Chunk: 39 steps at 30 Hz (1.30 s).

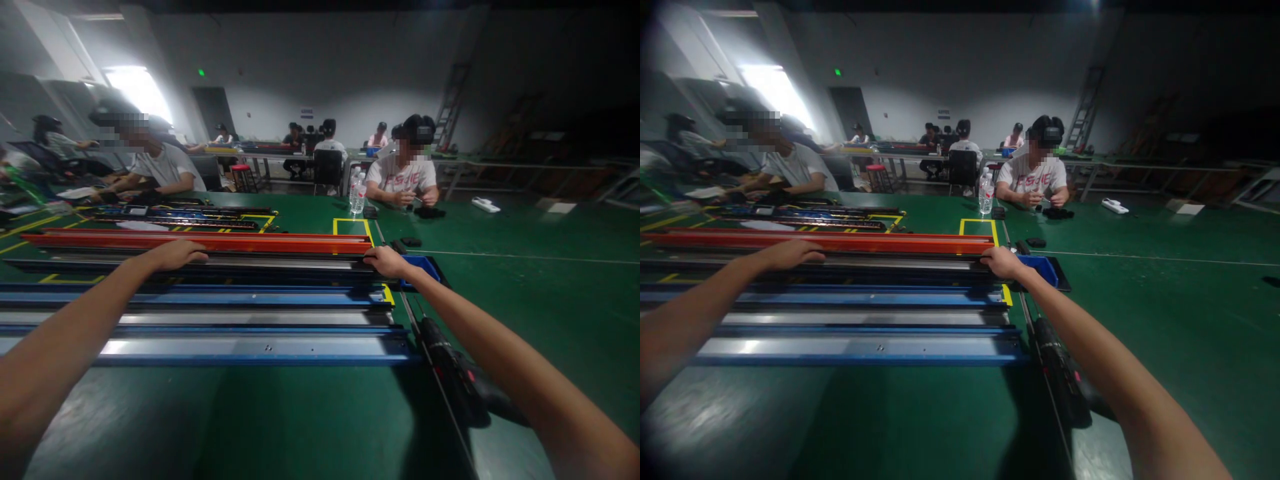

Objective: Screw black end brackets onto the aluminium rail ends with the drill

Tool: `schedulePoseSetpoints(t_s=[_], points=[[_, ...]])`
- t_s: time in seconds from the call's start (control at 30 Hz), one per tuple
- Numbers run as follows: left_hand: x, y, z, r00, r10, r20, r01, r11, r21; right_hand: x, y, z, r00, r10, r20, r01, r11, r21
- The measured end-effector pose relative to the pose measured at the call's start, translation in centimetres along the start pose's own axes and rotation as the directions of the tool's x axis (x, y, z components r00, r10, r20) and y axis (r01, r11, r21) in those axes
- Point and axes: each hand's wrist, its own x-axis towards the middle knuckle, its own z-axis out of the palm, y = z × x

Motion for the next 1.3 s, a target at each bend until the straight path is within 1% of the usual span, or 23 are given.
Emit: schedulePoseSetpoints(t_s=[0.17, 0.37, 0.5, 0.63, 0.73, 0.87, 0.97, 1.23, 1.27, 1.3], points=[[-1.3, -0.4, -0.2, 0.996, -0.022, 0.081, 0.021, 1.0, 0.016, -1.3, -1.0, -0.7, 0.999, -0.025, -0.032, 0.024, 1.0, -0.015], [-3.3, -0.4, -0.6, 0.993, -0.048, 0.111, 0.047, 0.999, 0.017, -3.1, -2.3, -1.0, 0.998, -0.048, -0.043, 0.047, 0.999, -0.022], [-5.0, 0.4, -1.4, 0.991, -0.065, 0.12, 0.064, 0.998, 0.016, -4.1, -3.1, -1.1, 0.998, -0.044, -0.041, 0.043, 0.999, -0.021], [-7.0, 1.7, -2.2, 0.991, -0.062, 0.116, 0.063, 0.998, 0.0, -5.2, -3.9, -0.9, 0.999, -0.014, -0.042, 0.013, 1.0, -0.026], [-8.3, 2.7, -2.5, 0.992, -0.071, 0.108, 0.072, 0.997, -0.003, -6.2, -4.5, -0.7, 0.999, -0.003, -0.049, 0.002, 1.0, -0.029], [-9.5, 3.7, -2.4, 0.989, -0.107, 0.099, 0.108, 0.994, -0.002, -7.4, -5.1, -0.5, 0.999, 0.004, -0.044, -0.005, 1.0, -0.025], [-10.1, 4.1, -2.1, 0.988, -0.111, 0.105, 0.113, 0.993, -0.018, -8.1, -5.2, -0.4, 0.999, 0.012, -0.036, -0.013, 1.0, -0.022], [-11.5, 3.7, -1.3, 0.984, -0.12, 0.131, 0.129, 0.99, -0.059, -10.3, -6.0, 0.1, 0.999, -0.004, -0.033, 0.004, 1.0, 0.001], [-11.8, 3.6, -1.1, 0.985, -0.113, 0.129, 0.122, 0.99, -0.071, -10.6, -6.2, 0.1, 1.0, -0.006, -0.031, 0.006, 1.0, 0.004], [-12.0, 3.6, -0.9, 0.988, -0.123, 0.095, 0.131, 0.989, -0.075, -10.9, -6.4, 0.2, 1.0, -0.006, -0.027, 0.006, 1.0, 0.008]])
